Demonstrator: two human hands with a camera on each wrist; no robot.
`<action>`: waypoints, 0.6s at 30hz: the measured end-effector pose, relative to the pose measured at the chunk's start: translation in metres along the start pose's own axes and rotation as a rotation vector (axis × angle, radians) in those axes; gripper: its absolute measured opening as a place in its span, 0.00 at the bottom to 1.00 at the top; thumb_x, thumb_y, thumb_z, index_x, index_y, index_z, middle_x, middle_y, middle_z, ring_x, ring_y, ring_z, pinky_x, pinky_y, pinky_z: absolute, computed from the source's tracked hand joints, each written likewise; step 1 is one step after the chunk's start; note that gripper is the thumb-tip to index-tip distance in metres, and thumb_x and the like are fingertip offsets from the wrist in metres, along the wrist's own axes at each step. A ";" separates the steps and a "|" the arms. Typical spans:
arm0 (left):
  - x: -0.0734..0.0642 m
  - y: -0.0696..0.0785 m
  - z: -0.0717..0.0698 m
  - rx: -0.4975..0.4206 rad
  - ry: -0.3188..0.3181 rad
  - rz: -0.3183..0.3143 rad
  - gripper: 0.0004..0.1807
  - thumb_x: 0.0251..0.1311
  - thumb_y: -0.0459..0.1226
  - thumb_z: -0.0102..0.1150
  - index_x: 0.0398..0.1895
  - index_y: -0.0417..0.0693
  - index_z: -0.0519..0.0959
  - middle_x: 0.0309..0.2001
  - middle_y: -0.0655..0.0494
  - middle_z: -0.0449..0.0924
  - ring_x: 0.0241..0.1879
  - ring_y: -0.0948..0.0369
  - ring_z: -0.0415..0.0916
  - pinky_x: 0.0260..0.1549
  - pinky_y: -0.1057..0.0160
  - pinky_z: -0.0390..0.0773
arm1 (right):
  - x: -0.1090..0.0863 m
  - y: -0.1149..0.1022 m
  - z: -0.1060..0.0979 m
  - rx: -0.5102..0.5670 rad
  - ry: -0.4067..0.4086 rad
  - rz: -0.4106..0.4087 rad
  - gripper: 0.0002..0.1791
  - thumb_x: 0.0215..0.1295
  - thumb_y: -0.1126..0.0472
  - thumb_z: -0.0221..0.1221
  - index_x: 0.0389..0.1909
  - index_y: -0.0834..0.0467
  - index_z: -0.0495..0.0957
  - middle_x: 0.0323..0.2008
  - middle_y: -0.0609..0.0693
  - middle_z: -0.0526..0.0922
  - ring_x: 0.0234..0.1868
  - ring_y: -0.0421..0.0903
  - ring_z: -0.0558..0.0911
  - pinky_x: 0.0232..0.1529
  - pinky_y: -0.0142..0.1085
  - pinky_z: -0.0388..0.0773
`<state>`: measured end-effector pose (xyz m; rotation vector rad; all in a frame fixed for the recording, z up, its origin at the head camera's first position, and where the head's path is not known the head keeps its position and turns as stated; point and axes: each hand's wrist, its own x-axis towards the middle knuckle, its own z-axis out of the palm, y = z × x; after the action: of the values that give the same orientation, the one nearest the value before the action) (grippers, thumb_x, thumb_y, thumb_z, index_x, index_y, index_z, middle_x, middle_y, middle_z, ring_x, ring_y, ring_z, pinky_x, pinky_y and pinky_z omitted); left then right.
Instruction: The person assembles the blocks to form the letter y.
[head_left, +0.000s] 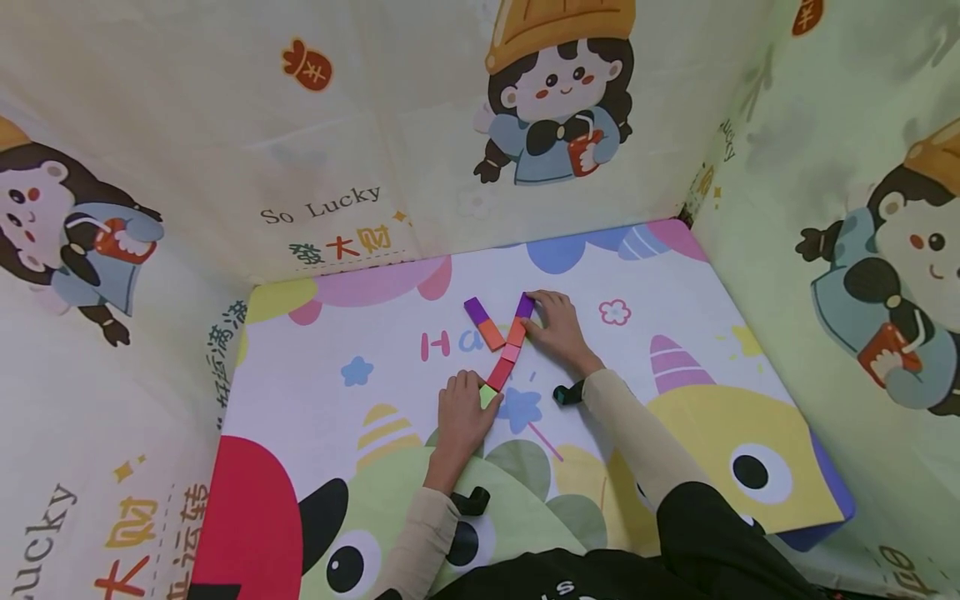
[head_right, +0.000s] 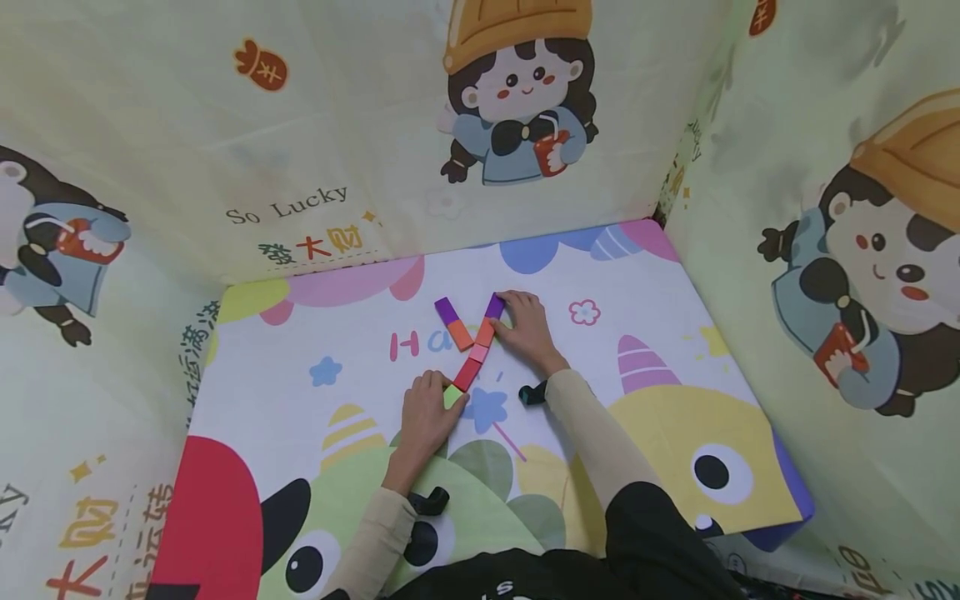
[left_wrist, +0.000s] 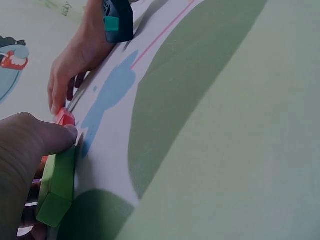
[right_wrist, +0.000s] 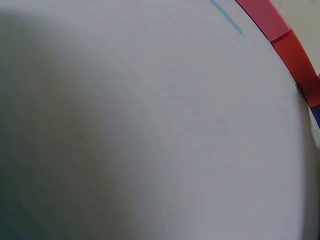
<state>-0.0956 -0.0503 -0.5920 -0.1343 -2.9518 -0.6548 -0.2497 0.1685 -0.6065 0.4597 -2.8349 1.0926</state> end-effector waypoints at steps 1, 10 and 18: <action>0.000 0.000 0.000 -0.001 -0.001 -0.002 0.22 0.63 0.53 0.70 0.42 0.47 0.75 0.37 0.53 0.74 0.38 0.57 0.71 0.36 0.60 0.68 | 0.000 0.000 0.000 0.002 0.001 -0.002 0.35 0.69 0.46 0.63 0.73 0.54 0.70 0.72 0.57 0.74 0.75 0.60 0.65 0.77 0.60 0.58; -0.001 -0.001 0.002 -0.010 -0.003 -0.002 0.21 0.63 0.53 0.70 0.42 0.47 0.75 0.37 0.53 0.74 0.39 0.56 0.71 0.36 0.60 0.68 | 0.001 0.005 0.004 -0.011 0.005 -0.002 0.34 0.70 0.46 0.63 0.73 0.54 0.70 0.72 0.57 0.73 0.75 0.59 0.65 0.77 0.59 0.58; -0.001 0.002 0.003 -0.025 0.013 -0.026 0.21 0.63 0.52 0.70 0.42 0.46 0.76 0.36 0.53 0.74 0.38 0.56 0.70 0.36 0.58 0.68 | 0.000 0.002 0.002 -0.010 0.002 -0.002 0.35 0.69 0.46 0.62 0.74 0.54 0.70 0.72 0.57 0.73 0.76 0.60 0.64 0.77 0.60 0.58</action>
<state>-0.0949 -0.0474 -0.5940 -0.0934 -2.9382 -0.6934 -0.2504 0.1687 -0.6096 0.4609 -2.8360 1.0774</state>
